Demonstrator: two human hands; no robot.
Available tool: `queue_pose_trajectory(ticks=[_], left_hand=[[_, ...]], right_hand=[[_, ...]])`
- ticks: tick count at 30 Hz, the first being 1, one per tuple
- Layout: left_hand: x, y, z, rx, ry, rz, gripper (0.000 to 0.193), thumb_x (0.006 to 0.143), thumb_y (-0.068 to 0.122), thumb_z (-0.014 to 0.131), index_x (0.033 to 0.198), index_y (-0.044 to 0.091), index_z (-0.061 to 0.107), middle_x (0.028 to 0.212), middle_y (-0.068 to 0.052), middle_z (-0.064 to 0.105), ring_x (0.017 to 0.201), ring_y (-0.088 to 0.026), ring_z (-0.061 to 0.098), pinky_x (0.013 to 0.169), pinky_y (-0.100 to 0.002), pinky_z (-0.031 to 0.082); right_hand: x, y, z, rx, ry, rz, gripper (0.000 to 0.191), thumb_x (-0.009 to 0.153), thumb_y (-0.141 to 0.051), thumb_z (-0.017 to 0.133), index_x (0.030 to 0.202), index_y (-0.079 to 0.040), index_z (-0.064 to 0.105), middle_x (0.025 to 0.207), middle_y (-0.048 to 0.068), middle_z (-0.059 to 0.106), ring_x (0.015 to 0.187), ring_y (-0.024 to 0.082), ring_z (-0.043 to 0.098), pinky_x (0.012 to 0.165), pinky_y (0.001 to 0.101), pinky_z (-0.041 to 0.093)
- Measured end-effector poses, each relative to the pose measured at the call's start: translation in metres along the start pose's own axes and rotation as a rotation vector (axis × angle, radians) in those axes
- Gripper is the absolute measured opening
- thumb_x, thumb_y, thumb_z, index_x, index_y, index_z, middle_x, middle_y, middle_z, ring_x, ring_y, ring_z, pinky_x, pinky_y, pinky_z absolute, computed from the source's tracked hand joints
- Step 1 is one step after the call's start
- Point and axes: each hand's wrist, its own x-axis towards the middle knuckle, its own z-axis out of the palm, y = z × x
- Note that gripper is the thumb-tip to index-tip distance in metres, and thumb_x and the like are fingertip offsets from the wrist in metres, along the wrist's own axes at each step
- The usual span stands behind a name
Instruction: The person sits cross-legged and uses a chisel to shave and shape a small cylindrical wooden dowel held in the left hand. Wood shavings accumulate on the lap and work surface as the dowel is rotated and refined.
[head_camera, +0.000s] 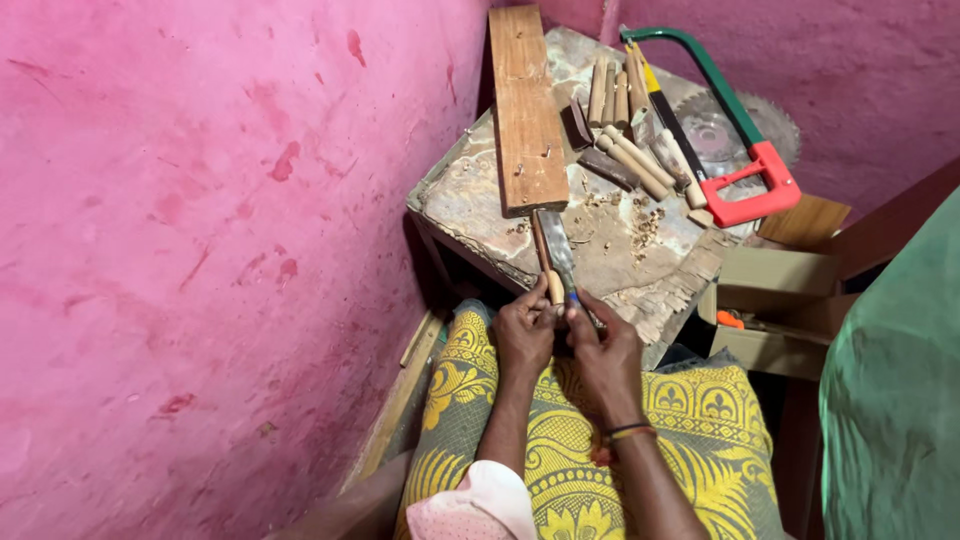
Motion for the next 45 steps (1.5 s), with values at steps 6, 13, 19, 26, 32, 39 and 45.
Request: queue_pose_trajectory(ticks=[6,13,19,26,32,39,45], left_hand=[[-0.002,-0.005,0.006,-0.135,-0.003,-0.03,0.053,0.091,-0.011,0.064,0.143,0.0,0.059,0.088,-0.009,0.072,0.074,-0.012,0.071,0.07,-0.03,0.065],[0.0,-0.005,0.004,-0.107,-0.016,-0.028,0.049,0.093,-0.007,0.066,0.141,-0.001,0.059,0.089,-0.008,0.072,0.074,-0.01,0.069,0.067,-0.026,0.063],[-0.002,-0.004,0.004,-0.06,-0.024,0.021,0.051,0.091,-0.007,0.068,0.141,-0.001,0.06,0.099,-0.006,0.076,0.076,-0.01,0.068,0.067,-0.024,0.057],[0.001,-0.003,0.004,0.043,0.01,-0.066,0.049,0.092,-0.005,0.064,0.14,0.005,0.062,0.098,-0.004,0.076,0.08,-0.009,0.068,0.071,-0.024,0.057],[0.001,-0.006,0.004,0.003,0.003,-0.019,0.055,0.088,-0.008,0.066,0.141,0.006,0.064,0.092,-0.006,0.073,0.081,-0.008,0.065,0.075,-0.024,0.057],[0.0,0.005,0.002,0.237,0.05,-0.032,0.051,0.089,-0.003,0.07,0.139,0.01,0.066,0.09,-0.003,0.076,0.078,-0.007,0.067,0.071,-0.024,0.055],[-0.004,0.001,0.005,-0.022,0.022,-0.037,0.054,0.09,-0.007,0.067,0.142,0.005,0.06,0.084,-0.004,0.072,0.073,-0.008,0.068,0.066,-0.023,0.057]], right_hand=[[-0.02,0.015,-0.012,0.056,0.047,-0.131,0.043,0.093,-0.023,0.07,0.132,-0.006,0.07,0.099,0.01,0.079,0.084,0.011,0.067,0.073,0.0297,0.054],[-0.015,0.011,-0.006,0.029,0.043,-0.184,0.041,0.096,-0.023,0.069,0.133,-0.004,0.07,0.104,0.017,0.078,0.089,0.014,0.068,0.076,0.03,0.053],[-0.007,0.003,-0.006,0.0,0.007,-0.017,0.043,0.093,-0.026,0.067,0.133,-0.008,0.069,0.096,0.014,0.081,0.077,0.016,0.072,0.071,0.0335,0.057],[-0.005,0.006,0.0,0.228,-0.041,0.08,0.042,0.097,-0.025,0.065,0.134,-0.004,0.069,0.083,0.015,0.073,0.067,0.014,0.058,0.059,0.0333,0.051],[0.004,0.006,-0.001,0.056,0.002,-0.014,0.044,0.094,-0.026,0.068,0.132,-0.004,0.068,0.077,0.005,0.076,0.066,0.008,0.062,0.059,0.0278,0.052],[0.004,0.004,0.001,0.238,-0.03,0.075,0.043,0.094,-0.025,0.068,0.133,-0.006,0.07,0.073,0.005,0.068,0.06,0.01,0.053,0.052,0.0307,0.045],[-0.002,0.014,-0.006,0.064,0.004,-0.055,0.041,0.095,-0.024,0.069,0.133,-0.007,0.07,0.082,0.005,0.072,0.068,0.008,0.061,0.06,0.0276,0.05]])
